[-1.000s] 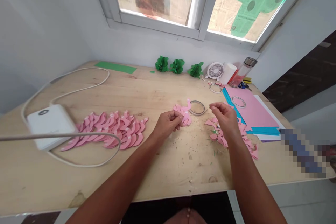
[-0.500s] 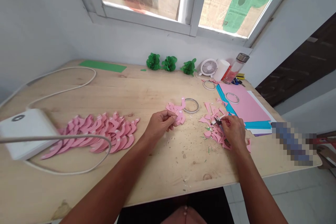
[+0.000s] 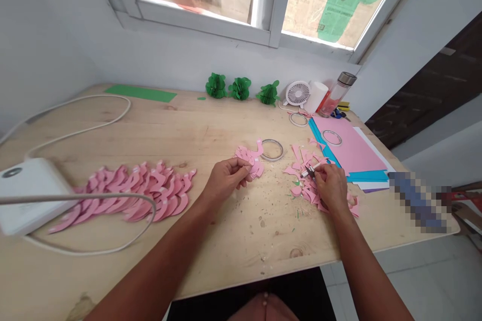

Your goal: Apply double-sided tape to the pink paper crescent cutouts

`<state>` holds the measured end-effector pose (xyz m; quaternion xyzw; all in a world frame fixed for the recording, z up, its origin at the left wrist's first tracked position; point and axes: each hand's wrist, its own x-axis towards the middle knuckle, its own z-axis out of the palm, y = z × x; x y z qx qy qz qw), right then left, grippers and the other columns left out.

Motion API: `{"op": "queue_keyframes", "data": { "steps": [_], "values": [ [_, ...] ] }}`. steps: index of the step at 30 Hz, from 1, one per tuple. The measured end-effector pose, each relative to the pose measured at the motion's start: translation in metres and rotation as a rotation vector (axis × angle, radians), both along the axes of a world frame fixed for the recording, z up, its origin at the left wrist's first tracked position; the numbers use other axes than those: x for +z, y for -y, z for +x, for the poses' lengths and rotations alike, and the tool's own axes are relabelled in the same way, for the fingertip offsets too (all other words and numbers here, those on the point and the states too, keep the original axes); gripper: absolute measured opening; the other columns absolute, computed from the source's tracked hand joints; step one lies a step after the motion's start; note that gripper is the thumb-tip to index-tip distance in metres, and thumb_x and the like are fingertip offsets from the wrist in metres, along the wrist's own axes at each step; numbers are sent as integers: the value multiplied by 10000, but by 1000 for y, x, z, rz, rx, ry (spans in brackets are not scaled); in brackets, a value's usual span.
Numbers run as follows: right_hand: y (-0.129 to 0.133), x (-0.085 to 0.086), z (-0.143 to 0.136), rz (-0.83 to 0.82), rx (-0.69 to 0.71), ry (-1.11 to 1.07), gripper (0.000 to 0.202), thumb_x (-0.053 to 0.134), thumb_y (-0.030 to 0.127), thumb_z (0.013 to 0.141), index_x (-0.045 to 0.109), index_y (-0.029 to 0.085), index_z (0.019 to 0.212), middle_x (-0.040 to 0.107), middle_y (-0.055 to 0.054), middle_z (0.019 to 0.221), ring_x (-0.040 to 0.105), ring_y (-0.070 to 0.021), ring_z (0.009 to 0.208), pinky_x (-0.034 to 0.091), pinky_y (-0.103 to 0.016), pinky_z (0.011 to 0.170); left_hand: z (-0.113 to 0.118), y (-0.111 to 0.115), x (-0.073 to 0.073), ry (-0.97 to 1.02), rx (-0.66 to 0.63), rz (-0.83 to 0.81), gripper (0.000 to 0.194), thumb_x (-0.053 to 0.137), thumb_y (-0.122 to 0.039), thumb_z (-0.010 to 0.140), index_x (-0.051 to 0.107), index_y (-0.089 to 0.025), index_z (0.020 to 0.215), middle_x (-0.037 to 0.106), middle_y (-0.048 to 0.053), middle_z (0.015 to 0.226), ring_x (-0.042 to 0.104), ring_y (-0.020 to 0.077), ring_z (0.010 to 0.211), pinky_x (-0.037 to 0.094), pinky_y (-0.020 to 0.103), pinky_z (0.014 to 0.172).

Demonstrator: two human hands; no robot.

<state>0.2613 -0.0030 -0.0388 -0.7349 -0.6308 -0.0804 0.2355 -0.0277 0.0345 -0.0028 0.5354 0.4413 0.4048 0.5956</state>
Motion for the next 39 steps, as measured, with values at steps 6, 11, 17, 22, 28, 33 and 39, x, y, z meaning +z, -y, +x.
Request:
{"op": "queue_keyframes", "data": {
  "steps": [6, 11, 17, 22, 28, 33, 39],
  "values": [
    [1, -3, 1, 13, -7, -27, 111, 494, 236, 736, 600, 202, 730, 595, -62, 782, 490, -225, 823, 328, -344, 739, 0, -1, 0, -16, 5, -8, 160, 596, -306, 675, 584, -146, 673, 579, 6, 553, 483, 90, 442, 373, 194, 407],
    [0, -5, 3, 22, 3, -57, 113, 485, 240, 731, 592, 205, 721, 592, -57, 766, 489, -223, 804, 333, -345, 739, 1, -1, 0, -18, 7, -8, 166, 596, -313, 664, 585, -148, 665, 582, 11, 547, 482, 91, 436, 371, 193, 401],
    [1, -5, 1, 32, 9, -94, 102, 486, 230, 720, 585, 205, 723, 601, -55, 787, 492, -224, 812, 340, -347, 749, 0, -2, 0, -25, 10, -15, 175, 596, -321, 658, 587, -147, 661, 582, 11, 543, 485, 93, 440, 371, 198, 407],
    [3, -3, -1, 40, 25, -118, 102, 487, 235, 722, 583, 202, 727, 606, -58, 812, 492, -225, 825, 342, -348, 747, 0, -2, 2, -30, 7, -20, 176, 598, -322, 653, 593, -147, 661, 588, 12, 549, 485, 94, 436, 369, 201, 406],
    [3, 0, -5, 51, 18, -129, 124, 495, 273, 729, 599, 206, 726, 608, -55, 788, 494, -226, 815, 341, -345, 740, 0, -1, 3, -15, 8, -14, 171, 600, -320, 654, 587, -150, 652, 585, 7, 548, 483, 92, 438, 372, 201, 413],
    [2, 0, -7, 42, -12, -111, 114, 508, 270, 726, 599, 205, 702, 606, -56, 770, 491, -224, 806, 336, -338, 734, 0, 0, 2, -10, 14, -4, 163, 600, -310, 663, 587, -149, 650, 580, 1, 543, 479, 88, 437, 366, 201, 412],
    [1, -2, -7, 40, -24, -91, 105, 502, 254, 724, 577, 205, 670, 601, -48, 752, 485, -215, 789, 328, -336, 739, 1, 0, 2, -10, 12, -3, 167, 599, -311, 664, 590, -145, 640, 583, 7, 540, 479, 89, 437, 363, 201, 411]
  ]
}}
